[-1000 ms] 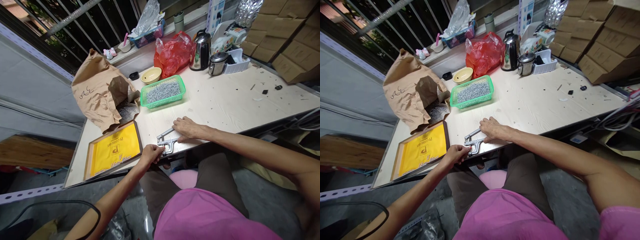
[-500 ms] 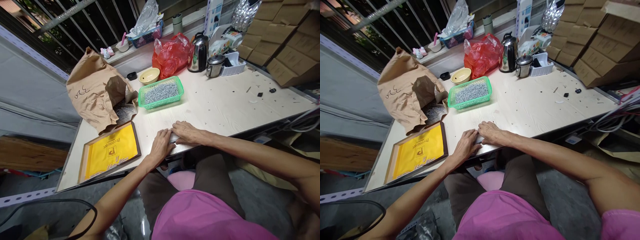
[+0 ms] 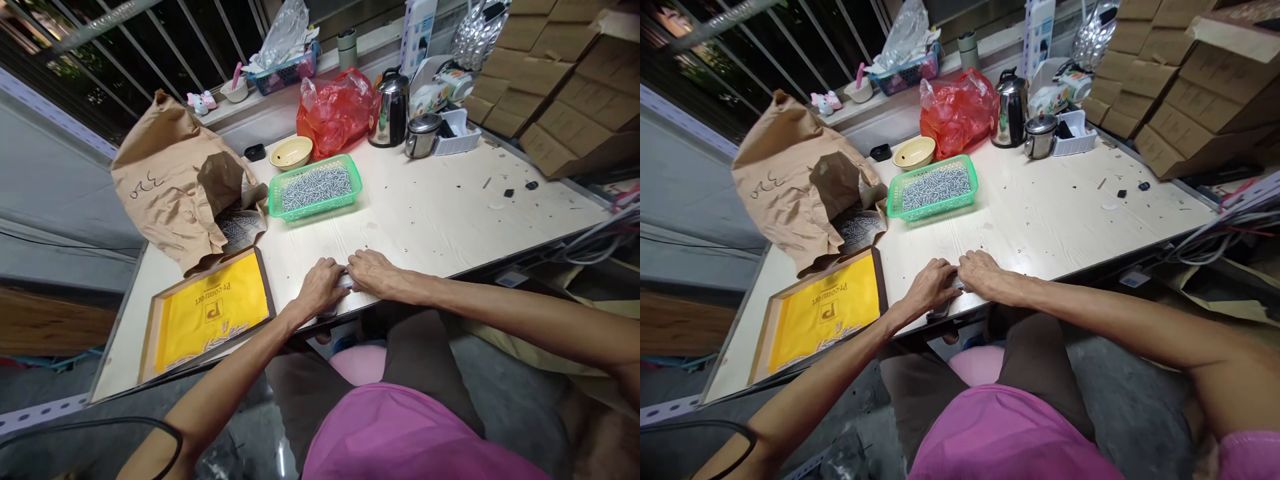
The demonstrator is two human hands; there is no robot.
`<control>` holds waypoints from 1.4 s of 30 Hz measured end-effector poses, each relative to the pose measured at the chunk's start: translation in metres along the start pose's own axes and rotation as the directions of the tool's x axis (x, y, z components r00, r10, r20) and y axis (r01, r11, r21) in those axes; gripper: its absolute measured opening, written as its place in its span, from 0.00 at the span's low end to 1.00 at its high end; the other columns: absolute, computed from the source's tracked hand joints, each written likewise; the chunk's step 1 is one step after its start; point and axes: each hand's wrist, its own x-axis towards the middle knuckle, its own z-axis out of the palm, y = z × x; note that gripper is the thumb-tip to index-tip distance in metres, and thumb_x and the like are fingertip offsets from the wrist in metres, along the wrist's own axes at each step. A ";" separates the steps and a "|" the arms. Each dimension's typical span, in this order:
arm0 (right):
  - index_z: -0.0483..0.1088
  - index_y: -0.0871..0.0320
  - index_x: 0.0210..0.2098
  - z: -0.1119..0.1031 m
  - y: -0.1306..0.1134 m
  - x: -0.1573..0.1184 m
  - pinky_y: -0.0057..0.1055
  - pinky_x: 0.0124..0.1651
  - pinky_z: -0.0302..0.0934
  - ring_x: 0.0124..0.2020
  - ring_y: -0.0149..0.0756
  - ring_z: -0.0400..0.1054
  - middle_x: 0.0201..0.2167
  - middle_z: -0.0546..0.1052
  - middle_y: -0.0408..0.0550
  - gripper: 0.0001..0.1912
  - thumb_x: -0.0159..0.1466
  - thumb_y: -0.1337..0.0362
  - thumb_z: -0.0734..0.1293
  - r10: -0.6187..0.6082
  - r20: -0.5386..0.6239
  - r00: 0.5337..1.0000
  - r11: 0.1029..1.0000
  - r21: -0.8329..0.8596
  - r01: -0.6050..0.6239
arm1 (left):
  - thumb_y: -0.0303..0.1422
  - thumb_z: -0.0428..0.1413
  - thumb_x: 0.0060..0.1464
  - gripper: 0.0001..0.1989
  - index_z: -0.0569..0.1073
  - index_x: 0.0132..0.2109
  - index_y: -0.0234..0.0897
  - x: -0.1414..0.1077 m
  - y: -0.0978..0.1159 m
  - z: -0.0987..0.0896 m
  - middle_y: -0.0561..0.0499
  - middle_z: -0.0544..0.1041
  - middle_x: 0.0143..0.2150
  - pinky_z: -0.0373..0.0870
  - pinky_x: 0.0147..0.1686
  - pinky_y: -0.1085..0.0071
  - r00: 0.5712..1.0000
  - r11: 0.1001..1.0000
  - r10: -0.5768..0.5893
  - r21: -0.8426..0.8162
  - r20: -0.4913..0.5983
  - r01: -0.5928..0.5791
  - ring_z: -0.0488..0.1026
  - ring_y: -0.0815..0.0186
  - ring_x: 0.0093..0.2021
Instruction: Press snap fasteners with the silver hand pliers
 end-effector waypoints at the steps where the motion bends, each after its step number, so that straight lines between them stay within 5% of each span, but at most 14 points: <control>1: 0.71 0.64 0.39 0.002 -0.001 -0.003 0.35 0.40 0.55 0.42 0.43 0.64 0.38 0.72 0.56 0.10 0.63 0.63 0.65 -0.006 -0.013 1.000 1.000 0.010 0.006 | 0.36 0.58 0.51 0.15 0.72 0.46 0.37 -0.001 0.001 0.001 0.47 0.70 0.41 0.66 0.43 0.64 1.000 1.000 -0.004 -0.010 0.000 0.004 0.66 0.58 0.45; 7: 0.69 0.62 0.39 0.017 -0.005 -0.014 0.34 0.39 0.53 0.39 0.40 0.64 0.36 0.72 0.53 0.09 0.67 0.66 0.58 -0.037 -0.045 0.998 0.996 0.076 0.040 | 0.32 0.54 0.55 0.04 0.72 0.36 0.36 -0.002 0.010 -0.003 0.47 0.71 0.38 0.67 0.40 0.65 0.998 0.999 -0.033 -0.019 0.062 0.034 0.66 0.60 0.43; 11: 0.69 0.62 0.40 0.010 0.000 -0.012 0.34 0.40 0.53 0.40 0.41 0.64 0.38 0.72 0.54 0.10 0.66 0.62 0.61 0.008 -0.045 0.999 0.998 0.067 -0.005 | 0.32 0.55 0.54 0.08 0.72 0.41 0.36 -0.004 0.010 -0.002 0.46 0.72 0.41 0.68 0.42 0.63 0.999 1.000 -0.022 0.007 0.034 0.022 0.66 0.58 0.45; 17: 0.71 0.60 0.41 -0.005 0.030 -0.001 0.30 0.39 0.53 0.41 0.38 0.65 0.39 0.72 0.53 0.14 0.66 0.57 0.61 -0.056 -0.040 0.998 0.986 0.155 0.062 | 0.29 0.49 0.59 0.17 0.65 0.55 0.36 -0.032 0.026 0.032 0.41 0.65 0.59 0.63 0.56 0.56 0.969 0.998 -0.023 -0.057 -0.244 0.009 0.60 0.55 0.60; 24: 0.72 0.59 0.37 -0.002 0.045 0.030 0.35 0.41 0.47 0.42 0.39 0.63 0.38 0.74 0.50 0.10 0.66 0.63 0.60 0.005 -0.148 0.989 1.000 0.025 -0.001 | 0.27 0.40 0.64 0.17 0.66 0.54 0.35 -0.046 0.049 0.063 0.43 0.72 0.52 0.56 0.61 0.54 0.953 0.993 0.020 -0.103 -0.301 -0.054 0.66 0.60 0.56; 28: 0.73 0.58 0.36 -0.012 0.022 0.041 0.35 0.39 0.44 0.40 0.39 0.61 0.37 0.74 0.50 0.09 0.65 0.65 0.61 -0.036 -0.142 0.989 0.999 -0.044 0.030 | 0.25 0.40 0.63 0.17 0.65 0.56 0.36 -0.044 0.048 0.066 0.42 0.71 0.53 0.58 0.60 0.52 0.937 0.992 0.032 -0.101 -0.347 -0.071 0.65 0.60 0.57; 30: 0.73 0.55 0.36 -0.015 -0.001 0.044 0.35 0.37 0.44 0.40 0.40 0.59 0.38 0.73 0.49 0.08 0.64 0.64 0.62 -0.225 -0.122 0.967 0.974 -0.060 0.219 | 0.27 0.41 0.63 0.17 0.65 0.56 0.35 -0.044 0.048 0.070 0.41 0.71 0.55 0.60 0.59 0.53 0.918 0.990 0.038 -0.110 -0.396 -0.088 0.64 0.58 0.58; 34: 0.74 0.53 0.30 -0.013 -0.048 0.051 0.34 0.34 0.43 0.41 0.41 0.56 0.37 0.72 0.49 0.06 0.61 0.63 0.65 -0.548 -0.016 0.836 0.835 -0.073 0.546 | 0.37 0.47 0.62 0.18 0.68 0.54 0.31 -0.051 0.055 0.084 0.39 0.73 0.50 0.68 0.51 0.57 0.920 0.990 -0.006 -0.135 -0.391 -0.050 0.70 0.54 0.52; 39: 0.71 0.57 0.26 0.002 -0.074 0.057 0.34 0.35 0.47 0.39 0.40 0.58 0.33 0.71 0.51 0.05 0.59 0.68 0.65 -0.666 0.008 0.746 0.739 -0.130 0.661 | 0.46 0.45 0.61 0.25 0.67 0.55 0.29 -0.060 0.066 0.096 0.38 0.71 0.54 0.64 0.54 0.58 0.920 0.997 0.026 -0.060 -0.390 -0.053 0.67 0.53 0.56; 42: 0.70 0.58 0.29 0.011 -0.077 0.060 0.33 0.37 0.50 0.36 0.38 0.61 0.31 0.72 0.49 0.06 0.61 0.70 0.62 -0.651 -0.097 0.753 0.759 -0.047 0.650 | 0.47 0.42 0.62 0.28 0.65 0.57 0.29 -0.064 0.065 0.095 0.38 0.70 0.55 0.63 0.55 0.60 0.910 0.998 0.060 0.007 -0.410 -0.062 0.65 0.54 0.58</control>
